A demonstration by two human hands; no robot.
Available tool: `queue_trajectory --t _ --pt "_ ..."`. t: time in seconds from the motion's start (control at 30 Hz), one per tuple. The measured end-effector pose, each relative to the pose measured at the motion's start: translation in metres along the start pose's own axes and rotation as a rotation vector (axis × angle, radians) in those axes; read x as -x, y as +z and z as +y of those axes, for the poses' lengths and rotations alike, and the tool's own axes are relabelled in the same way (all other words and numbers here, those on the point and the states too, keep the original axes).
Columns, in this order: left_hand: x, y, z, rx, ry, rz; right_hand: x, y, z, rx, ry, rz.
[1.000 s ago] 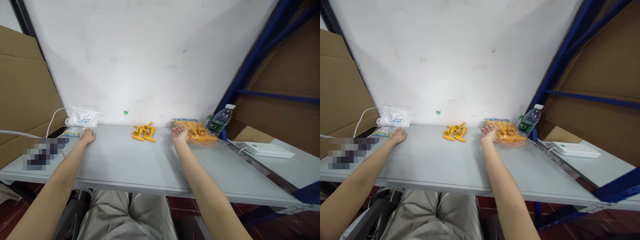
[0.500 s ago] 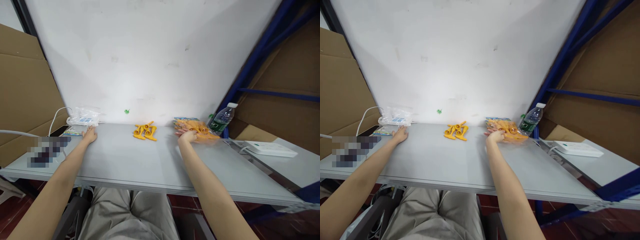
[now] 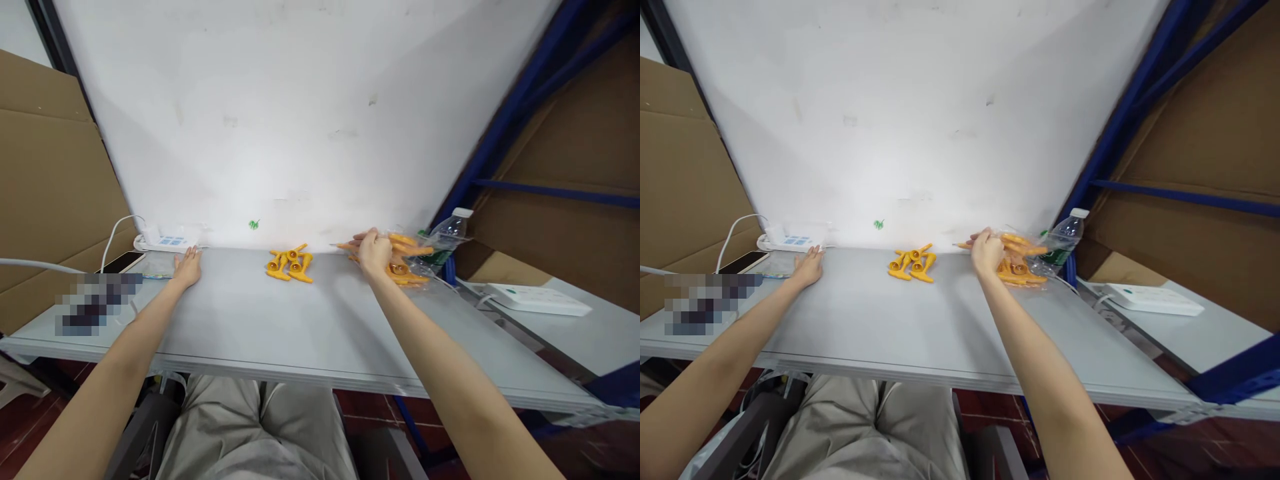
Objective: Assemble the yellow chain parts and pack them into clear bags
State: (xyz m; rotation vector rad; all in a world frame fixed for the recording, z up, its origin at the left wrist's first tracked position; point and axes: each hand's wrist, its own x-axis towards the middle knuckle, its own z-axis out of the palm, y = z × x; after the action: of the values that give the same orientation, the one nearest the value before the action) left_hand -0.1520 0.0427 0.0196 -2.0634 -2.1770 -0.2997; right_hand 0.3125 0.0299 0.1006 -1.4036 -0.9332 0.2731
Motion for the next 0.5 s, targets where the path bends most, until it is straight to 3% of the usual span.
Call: queue_trajectory --t 0.17,0.3,0.43,0.5 --pt "-0.003 -0.008 0.033 0.060 0.117 0.036 0.031 0.020 -0.036 -0.244 -0.022 -0.247" --pt "-0.007 -0.012 0.069 0.281 0.270 0.026 0.056 0.041 -0.062 -0.423 0.026 -0.485" --pt "-0.006 -0.016 0.096 0.533 0.486 0.083 0.074 0.062 -0.069 -0.542 0.039 -0.720" --pt "-0.002 -0.019 0.102 0.542 0.506 0.094 0.079 0.073 -0.065 -0.561 0.066 -0.826"
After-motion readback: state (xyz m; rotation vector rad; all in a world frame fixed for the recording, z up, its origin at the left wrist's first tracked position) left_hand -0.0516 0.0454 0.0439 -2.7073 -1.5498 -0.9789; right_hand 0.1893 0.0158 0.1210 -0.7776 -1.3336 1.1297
